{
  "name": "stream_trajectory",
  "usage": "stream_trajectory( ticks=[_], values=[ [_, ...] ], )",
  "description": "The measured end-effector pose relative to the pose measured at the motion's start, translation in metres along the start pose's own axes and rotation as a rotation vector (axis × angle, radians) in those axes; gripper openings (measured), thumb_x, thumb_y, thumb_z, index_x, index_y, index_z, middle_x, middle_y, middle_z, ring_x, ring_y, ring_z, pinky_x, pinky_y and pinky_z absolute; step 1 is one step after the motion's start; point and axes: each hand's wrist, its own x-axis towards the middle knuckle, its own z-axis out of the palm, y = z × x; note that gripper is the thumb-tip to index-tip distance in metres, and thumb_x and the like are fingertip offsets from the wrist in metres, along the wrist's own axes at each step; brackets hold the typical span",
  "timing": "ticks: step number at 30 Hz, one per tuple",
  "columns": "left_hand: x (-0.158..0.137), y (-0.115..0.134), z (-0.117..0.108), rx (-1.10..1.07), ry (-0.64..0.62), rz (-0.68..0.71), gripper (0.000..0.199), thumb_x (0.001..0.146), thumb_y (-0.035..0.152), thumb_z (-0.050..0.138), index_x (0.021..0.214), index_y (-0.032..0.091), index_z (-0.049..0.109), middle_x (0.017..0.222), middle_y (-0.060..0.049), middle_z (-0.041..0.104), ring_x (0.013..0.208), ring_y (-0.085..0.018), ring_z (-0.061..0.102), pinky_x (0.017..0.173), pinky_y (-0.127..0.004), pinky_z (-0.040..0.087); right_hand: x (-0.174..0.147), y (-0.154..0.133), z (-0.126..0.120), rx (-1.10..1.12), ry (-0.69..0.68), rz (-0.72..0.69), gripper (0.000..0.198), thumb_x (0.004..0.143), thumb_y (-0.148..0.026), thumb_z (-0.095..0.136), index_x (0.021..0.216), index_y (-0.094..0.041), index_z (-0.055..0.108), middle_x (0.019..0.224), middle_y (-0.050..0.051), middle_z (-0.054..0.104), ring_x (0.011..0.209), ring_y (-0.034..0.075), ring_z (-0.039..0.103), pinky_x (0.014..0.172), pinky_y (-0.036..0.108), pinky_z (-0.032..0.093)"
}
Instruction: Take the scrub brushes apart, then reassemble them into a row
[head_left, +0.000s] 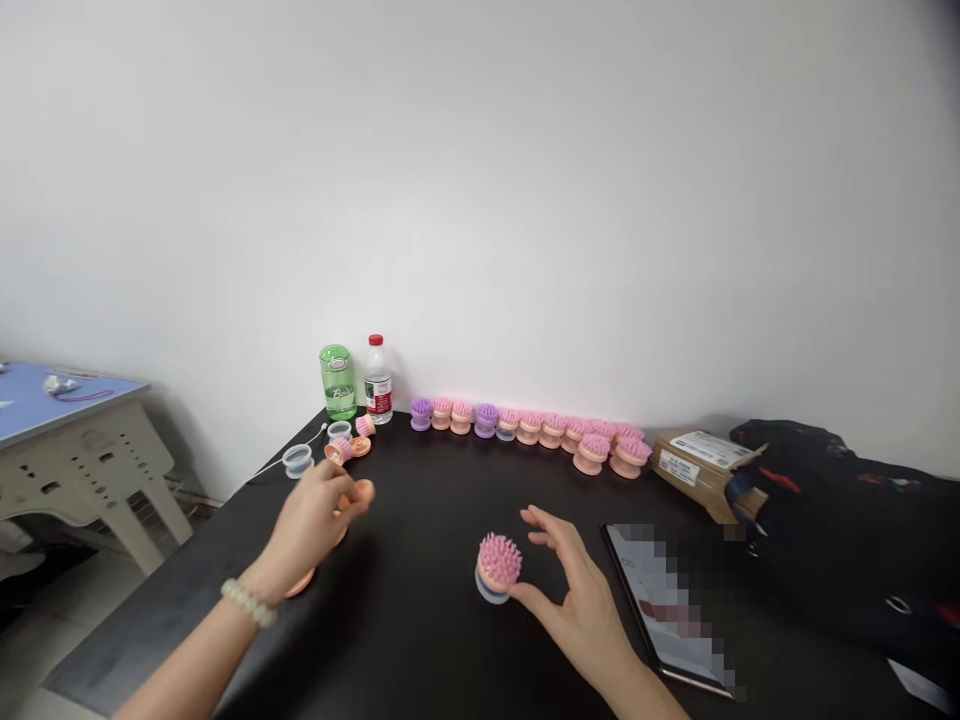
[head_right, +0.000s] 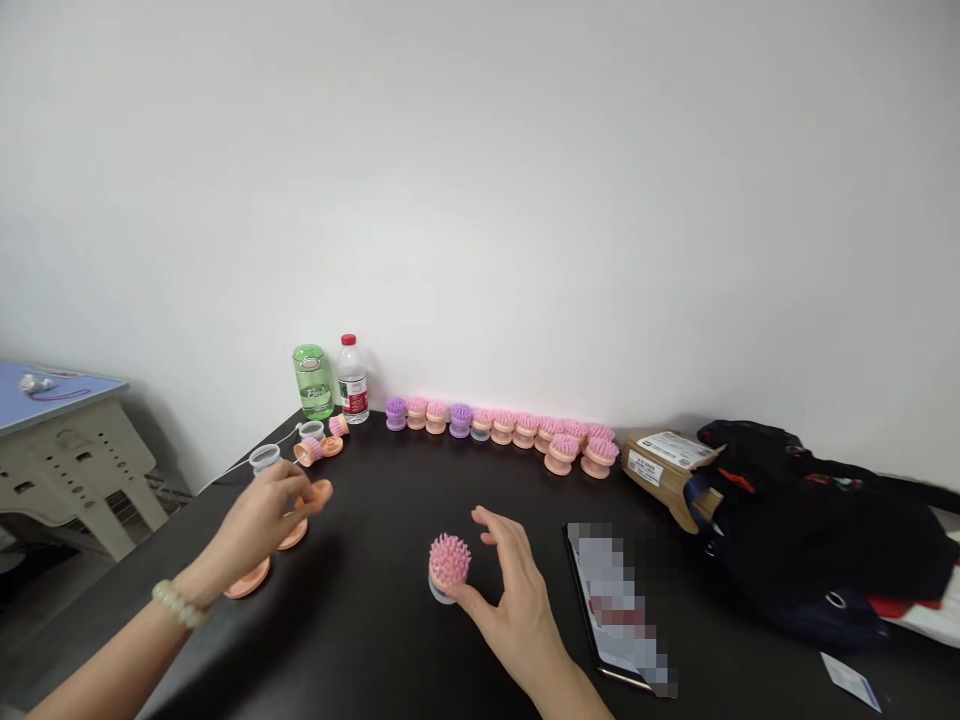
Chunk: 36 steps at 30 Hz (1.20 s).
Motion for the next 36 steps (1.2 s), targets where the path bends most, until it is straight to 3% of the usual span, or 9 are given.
stream_trajectory(
  ticks=[4,7,11,14,17,19,25,30,36],
  values=[
    [-0.03,0.08,0.005,-0.393,-0.031,0.421,0.012,0.084,0.019,0.068,0.074,0.02,0.062,0.097,-0.003,0.057,0.089,-0.019,0.056,0.077,-0.03,0.047,-0.001,-0.022,-0.003,0.228,-0.1,-0.162,0.06,0.087,-0.053,0.066,0.139,-0.03,0.05,0.129,0.012,0.06,0.111,0.029,0.063,0.096,0.044,0.053],
    [-0.038,0.126,0.016,-0.483,0.11,0.677,0.016,0.086,0.006,0.061,0.076,0.018,0.057,0.091,-0.004,0.057,0.086,-0.019,0.052,0.072,-0.029,0.046,0.0,-0.035,-0.002,0.525,-0.192,-0.029,0.054,0.087,-0.057,0.063,0.134,-0.032,0.057,0.134,0.011,0.059,0.117,0.029,0.062,0.097,0.041,0.053],
    [-0.029,0.153,0.03,-0.605,0.225,0.746,0.019,0.093,0.008,0.052,0.078,0.019,0.055,0.089,-0.005,0.056,0.083,-0.019,0.05,0.07,-0.03,0.046,0.005,-0.037,-0.005,0.891,-0.172,0.268,0.052,0.083,-0.053,0.071,0.13,-0.034,0.06,0.132,0.008,0.062,0.119,0.027,0.06,0.099,0.04,0.051],
    [-0.018,0.152,0.042,-0.741,0.19,0.684,0.009,0.09,0.018,0.063,0.097,0.022,0.06,0.106,-0.007,0.056,0.099,-0.022,0.052,0.084,-0.036,0.049,0.01,-0.033,-0.012,1.003,-0.108,0.389,0.057,0.076,-0.048,0.08,0.127,-0.03,0.062,0.12,0.008,0.068,0.108,0.025,0.065,0.09,0.037,0.053],
    [-0.008,0.139,0.058,-0.827,0.115,0.498,0.075,0.069,0.03,0.085,0.132,0.026,0.046,0.13,-0.011,0.049,0.119,-0.03,0.048,0.099,-0.046,0.044,0.016,-0.026,-0.021,0.968,0.028,0.419,0.052,0.078,-0.043,0.08,0.123,-0.026,0.061,0.112,0.008,0.07,0.094,0.02,0.067,0.086,0.036,0.053],
    [-0.003,0.129,0.072,-0.822,-0.001,0.323,0.091,0.055,0.029,0.092,0.134,0.026,0.047,0.132,-0.012,0.051,0.121,-0.033,0.049,0.1,-0.048,0.043,0.021,-0.022,-0.025,0.937,0.133,0.439,0.048,0.079,-0.043,0.079,0.118,-0.025,0.059,0.111,0.008,0.07,0.087,0.018,0.067,0.083,0.035,0.053],
    [0.002,0.123,0.092,-1.005,-0.316,0.056,0.059,0.049,0.018,0.089,0.104,0.02,0.068,0.099,-0.006,0.068,0.096,-0.029,0.061,0.089,-0.041,0.044,0.022,-0.011,-0.021,0.683,0.239,0.431,0.04,0.078,-0.045,0.076,0.106,-0.023,0.058,0.115,0.01,0.065,0.092,0.022,0.067,0.075,0.033,0.056],
    [-0.004,0.13,0.084,-1.712,-0.381,-0.18,0.057,0.051,0.032,0.094,0.098,0.017,0.067,0.09,-0.003,0.068,0.085,-0.019,0.061,0.08,-0.03,0.044,0.014,-0.016,-0.018,0.235,0.188,0.081,0.039,0.091,-0.037,0.062,0.127,-0.025,0.057,0.121,0.012,0.061,0.102,0.025,0.066,0.085,0.037,0.058],
    [-0.011,0.131,0.077,-2.044,-0.435,-0.206,0.049,0.054,0.029,0.095,0.093,0.016,0.069,0.089,-0.004,0.068,0.087,-0.018,0.063,0.088,-0.03,0.045,0.003,-0.026,-0.015,-0.047,0.068,-0.19,0.046,0.094,-0.033,0.061,0.138,-0.025,0.051,0.123,0.012,0.063,0.113,0.028,0.063,0.095,0.038,0.055]
  ],
)
